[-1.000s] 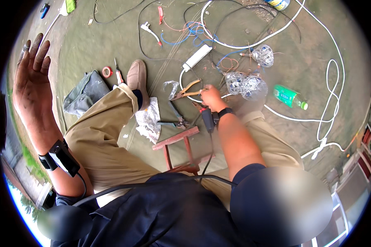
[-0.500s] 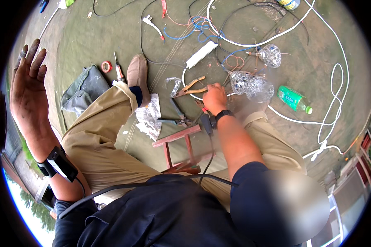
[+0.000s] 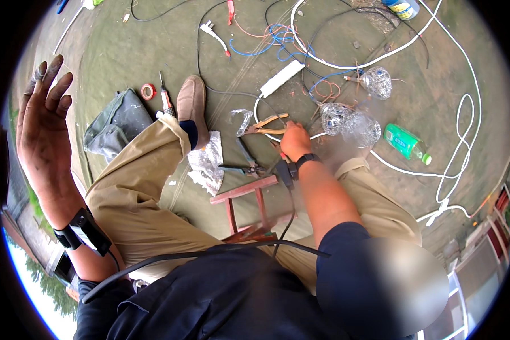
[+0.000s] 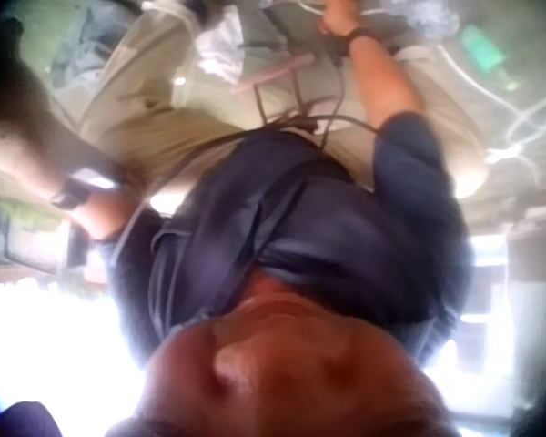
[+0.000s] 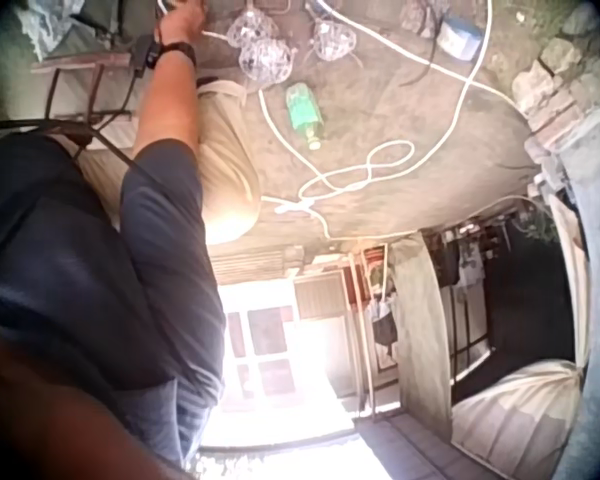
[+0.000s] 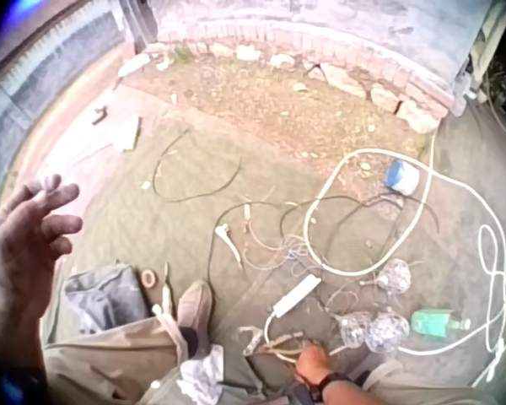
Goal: The person sits on the ground and repairs electrical wires using pliers, a screwdriver, and electrical tape. They strip wire insulation, twist exposed conductors together, and wrap the connections with tape.
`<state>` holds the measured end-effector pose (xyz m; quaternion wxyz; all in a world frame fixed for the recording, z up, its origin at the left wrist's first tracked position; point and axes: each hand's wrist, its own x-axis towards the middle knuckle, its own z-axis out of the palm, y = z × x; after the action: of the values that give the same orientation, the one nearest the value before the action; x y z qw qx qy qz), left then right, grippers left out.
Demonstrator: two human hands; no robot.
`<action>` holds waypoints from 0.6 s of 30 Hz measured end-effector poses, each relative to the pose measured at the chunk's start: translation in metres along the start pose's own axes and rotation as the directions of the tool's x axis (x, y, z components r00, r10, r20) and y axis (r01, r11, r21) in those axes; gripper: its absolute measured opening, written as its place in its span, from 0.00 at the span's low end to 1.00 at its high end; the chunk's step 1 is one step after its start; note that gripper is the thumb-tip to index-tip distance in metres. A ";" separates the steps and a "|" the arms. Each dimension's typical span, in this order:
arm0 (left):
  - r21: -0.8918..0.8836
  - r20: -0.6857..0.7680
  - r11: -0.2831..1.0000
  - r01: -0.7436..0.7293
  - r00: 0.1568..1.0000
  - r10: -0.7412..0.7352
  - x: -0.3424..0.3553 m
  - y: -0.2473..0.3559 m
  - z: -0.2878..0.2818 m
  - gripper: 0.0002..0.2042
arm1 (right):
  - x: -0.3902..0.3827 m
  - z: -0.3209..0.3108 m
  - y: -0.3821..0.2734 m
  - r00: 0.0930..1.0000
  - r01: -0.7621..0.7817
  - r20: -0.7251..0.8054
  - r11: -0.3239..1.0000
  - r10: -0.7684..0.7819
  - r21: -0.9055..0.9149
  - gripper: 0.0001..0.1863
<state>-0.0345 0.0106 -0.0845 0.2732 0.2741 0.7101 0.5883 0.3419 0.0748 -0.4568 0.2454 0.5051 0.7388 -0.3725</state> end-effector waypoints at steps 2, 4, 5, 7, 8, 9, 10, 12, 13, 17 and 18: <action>0.021 -0.005 1.000 0.002 1.000 -0.002 0.001 0.002 0.003 0.18 | 0.003 0.006 0.004 1.000 0.023 0.010 0.998 -0.022 -0.056 0.13; 0.051 -0.014 0.999 0.011 1.000 -0.011 -0.001 0.005 0.010 0.18 | 0.003 0.012 0.009 0.999 0.038 0.012 0.995 -0.037 -0.095 0.12; 0.050 0.012 0.998 0.024 1.000 -0.024 -0.001 0.005 0.006 0.19 | 0.003 0.014 0.012 0.999 0.041 0.009 0.993 -0.040 -0.107 0.12; 0.057 -0.012 0.998 0.031 0.999 -0.030 -0.002 0.007 0.011 0.19 | 0.003 0.014 0.011 0.999 0.051 0.003 0.985 -0.052 -0.163 0.12; 0.061 -0.025 0.998 0.035 0.999 -0.034 -0.002 0.008 0.012 0.19 | 0.001 0.013 0.008 0.999 0.052 0.018 0.984 -0.050 -0.171 0.12; 0.072 -0.016 0.997 0.031 0.999 -0.030 -0.001 0.006 0.007 0.19 | 0.000 0.011 0.005 0.998 0.053 0.033 0.982 -0.048 -0.179 0.12; 0.070 -0.016 0.997 0.034 0.999 -0.033 -0.001 0.007 0.007 0.19 | -0.001 0.008 0.001 0.998 0.052 0.047 0.981 -0.044 -0.185 0.12; 0.065 -0.014 0.997 0.041 0.999 -0.040 -0.002 0.009 0.012 0.19 | 0.002 0.008 -0.001 0.992 0.110 0.077 0.971 -0.095 -0.214 0.11; 0.049 -0.010 0.998 0.048 0.999 -0.048 -0.001 0.007 0.015 0.19 | 0.004 0.009 0.001 0.990 0.128 0.082 0.967 -0.112 -0.222 0.10; 0.078 -0.030 0.995 0.064 0.998 -0.062 0.000 0.005 0.018 0.18 | 0.003 0.009 0.008 0.968 0.250 0.054 0.952 -0.244 -0.175 0.15; 0.082 -0.036 0.995 0.058 0.998 -0.055 -0.001 0.005 0.017 0.18 | -0.001 0.002 0.006 0.950 0.313 0.035 0.938 -0.311 -0.151 0.15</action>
<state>-0.0220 0.0225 -0.0824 0.2661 0.2549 0.7460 0.5547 0.3481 0.0738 -0.4595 0.2258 0.3589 0.8350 -0.3507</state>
